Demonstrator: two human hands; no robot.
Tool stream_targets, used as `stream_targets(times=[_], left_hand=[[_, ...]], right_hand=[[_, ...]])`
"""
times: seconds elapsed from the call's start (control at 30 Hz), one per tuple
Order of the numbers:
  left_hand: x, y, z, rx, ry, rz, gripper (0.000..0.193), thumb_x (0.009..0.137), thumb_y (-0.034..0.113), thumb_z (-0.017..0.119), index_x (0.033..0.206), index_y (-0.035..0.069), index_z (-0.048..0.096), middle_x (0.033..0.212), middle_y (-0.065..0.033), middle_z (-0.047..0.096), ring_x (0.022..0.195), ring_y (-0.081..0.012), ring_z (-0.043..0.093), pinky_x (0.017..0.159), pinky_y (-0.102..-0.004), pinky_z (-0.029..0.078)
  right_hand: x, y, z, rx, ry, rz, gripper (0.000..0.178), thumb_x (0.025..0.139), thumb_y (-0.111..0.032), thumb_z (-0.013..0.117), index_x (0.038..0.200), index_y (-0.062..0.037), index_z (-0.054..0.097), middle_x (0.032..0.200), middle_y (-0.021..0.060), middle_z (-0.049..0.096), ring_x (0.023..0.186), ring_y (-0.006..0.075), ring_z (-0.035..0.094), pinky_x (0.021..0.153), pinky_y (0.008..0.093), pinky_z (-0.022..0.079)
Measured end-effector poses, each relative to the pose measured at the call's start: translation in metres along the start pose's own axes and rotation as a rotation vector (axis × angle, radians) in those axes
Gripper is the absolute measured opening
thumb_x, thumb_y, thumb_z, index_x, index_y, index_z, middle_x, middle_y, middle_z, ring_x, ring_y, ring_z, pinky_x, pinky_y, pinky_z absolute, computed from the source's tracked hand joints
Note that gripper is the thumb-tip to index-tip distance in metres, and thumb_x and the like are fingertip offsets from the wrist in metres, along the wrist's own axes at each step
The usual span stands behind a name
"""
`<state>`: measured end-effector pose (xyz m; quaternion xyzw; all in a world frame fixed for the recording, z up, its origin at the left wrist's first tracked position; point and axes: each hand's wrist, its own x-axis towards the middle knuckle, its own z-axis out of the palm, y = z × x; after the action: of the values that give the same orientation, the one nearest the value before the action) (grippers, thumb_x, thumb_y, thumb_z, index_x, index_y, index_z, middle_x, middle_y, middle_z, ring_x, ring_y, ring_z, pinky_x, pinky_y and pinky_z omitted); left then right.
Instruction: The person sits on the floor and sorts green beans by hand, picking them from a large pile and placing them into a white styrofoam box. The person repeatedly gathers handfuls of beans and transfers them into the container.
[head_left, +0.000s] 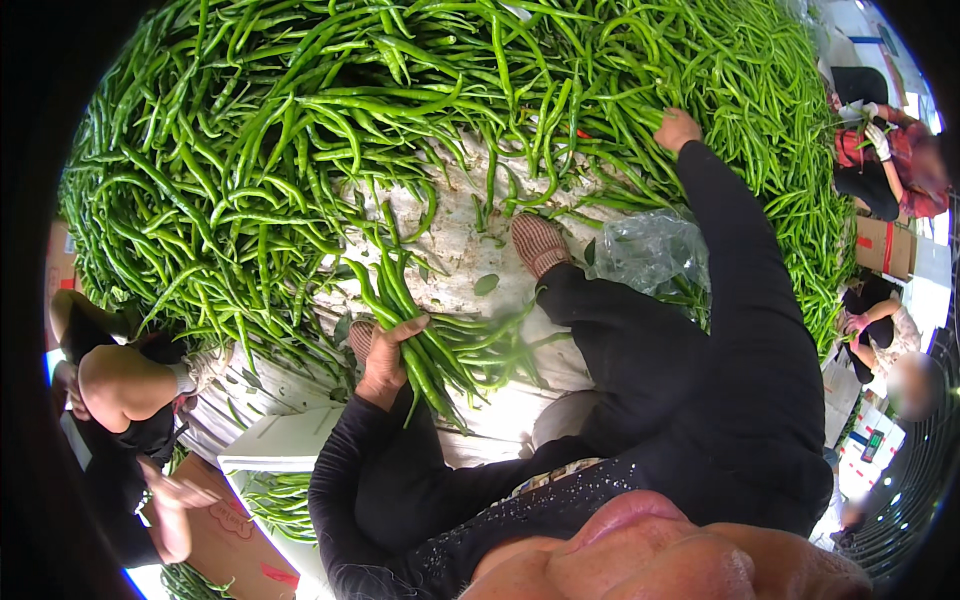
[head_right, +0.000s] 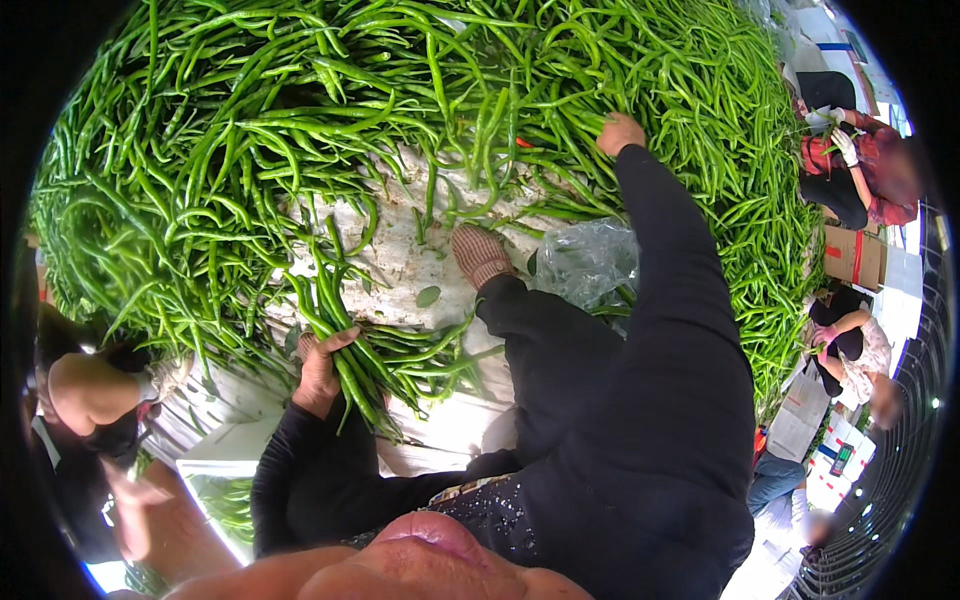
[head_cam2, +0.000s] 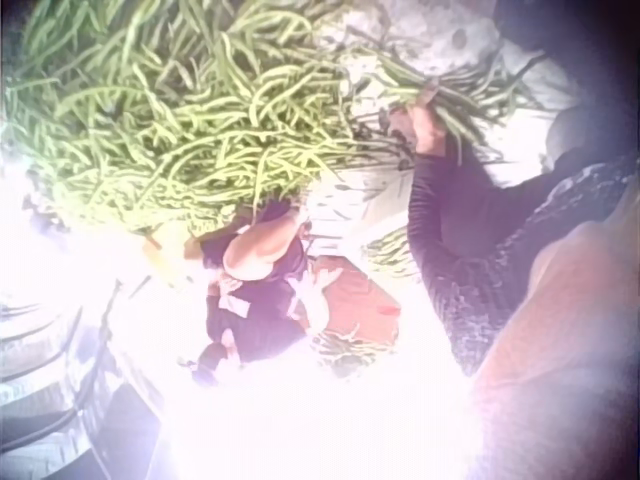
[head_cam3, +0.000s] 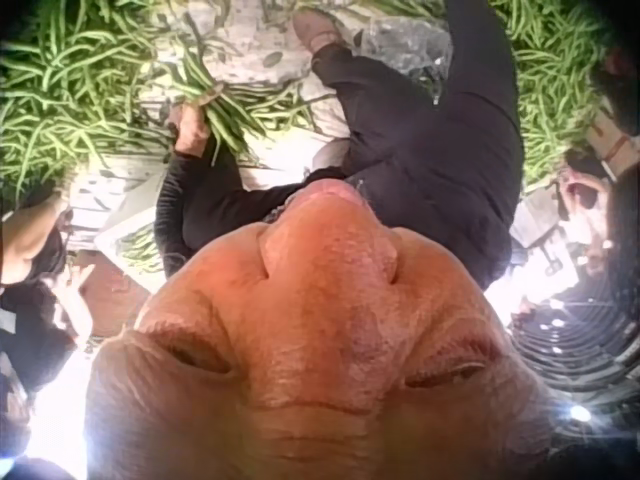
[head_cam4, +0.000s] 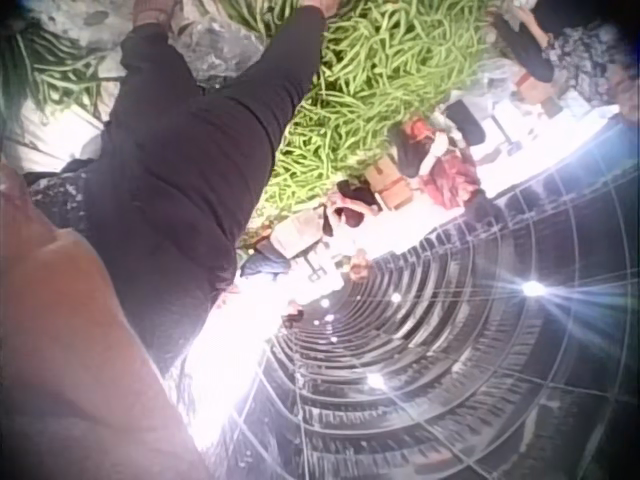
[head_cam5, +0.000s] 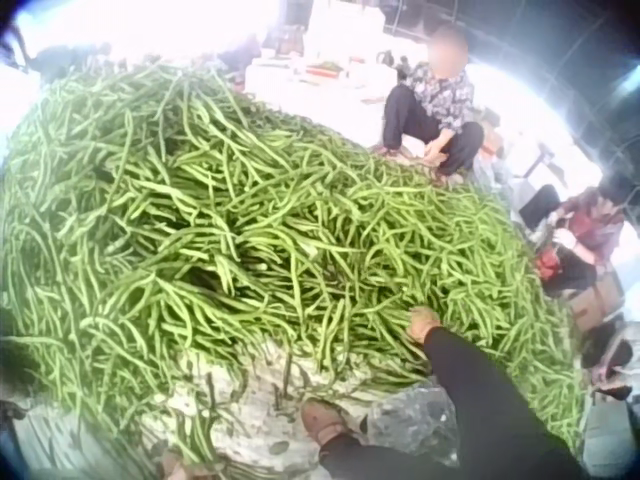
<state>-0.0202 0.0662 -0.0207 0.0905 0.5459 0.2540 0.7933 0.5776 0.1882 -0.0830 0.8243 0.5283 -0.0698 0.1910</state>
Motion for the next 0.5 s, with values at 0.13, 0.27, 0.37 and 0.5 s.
stream_targets(times=[0.13, 0.27, 0.37, 0.5], left_hand=[[-0.011, 0.010, 0.001, 0.001, 0.012, 0.098, 0.025, 0.074, 0.000, 0.071, 0.095, 0.002, 0.058, 0.084, -0.0067, 0.062, 0.071, -0.0192, 0.062, 0.065, -0.0322, 0.054], [-0.001, 0.002, -0.012, -0.057, 0.018, 0.122, 0.027, 0.074, 0.002, 0.070, 0.098, -0.001, 0.059, 0.081, -0.0080, 0.063, 0.067, -0.0199, 0.062, 0.064, -0.0317, 0.054], [-0.001, 0.002, -0.014, -0.076, -0.001, 0.097, 0.030, 0.074, -0.002, 0.070, 0.100, 0.002, 0.055, 0.086, -0.0058, 0.061, 0.073, -0.0186, 0.062, 0.066, -0.0319, 0.054], [-0.013, 0.011, 0.002, -0.062, -0.034, 0.087, 0.025, 0.075, 0.000, 0.069, 0.097, 0.001, 0.057, 0.083, -0.0070, 0.062, 0.072, -0.0195, 0.063, 0.067, -0.0326, 0.055]], right_hand=[[-0.002, 0.019, -0.094, 0.248, -0.287, 0.003, 0.017, 0.077, -0.010, 0.062, 0.082, 0.0063, 0.064, 0.074, 0.0190, 0.067, 0.061, 0.0255, 0.065, 0.070, 0.0380, 0.053], [-0.036, 0.059, -0.195, 0.081, -0.444, -0.188, 0.023, 0.072, -0.006, 0.070, 0.060, 0.0085, 0.058, 0.060, 0.0136, 0.063, 0.047, 0.0207, 0.061, 0.052, 0.0350, 0.050], [-0.080, 0.084, -0.265, 0.121, -0.367, -0.231, 0.021, 0.072, -0.008, 0.072, 0.072, 0.0082, 0.059, 0.061, 0.0132, 0.064, 0.046, 0.0193, 0.059, 0.045, 0.0327, 0.046], [-0.127, 0.082, -0.306, 0.652, -0.455, -0.203, 0.029, 0.072, -0.013, 0.074, 0.092, 0.0013, 0.058, 0.063, 0.0055, 0.060, 0.045, 0.0120, 0.052, 0.042, 0.0255, 0.040]])
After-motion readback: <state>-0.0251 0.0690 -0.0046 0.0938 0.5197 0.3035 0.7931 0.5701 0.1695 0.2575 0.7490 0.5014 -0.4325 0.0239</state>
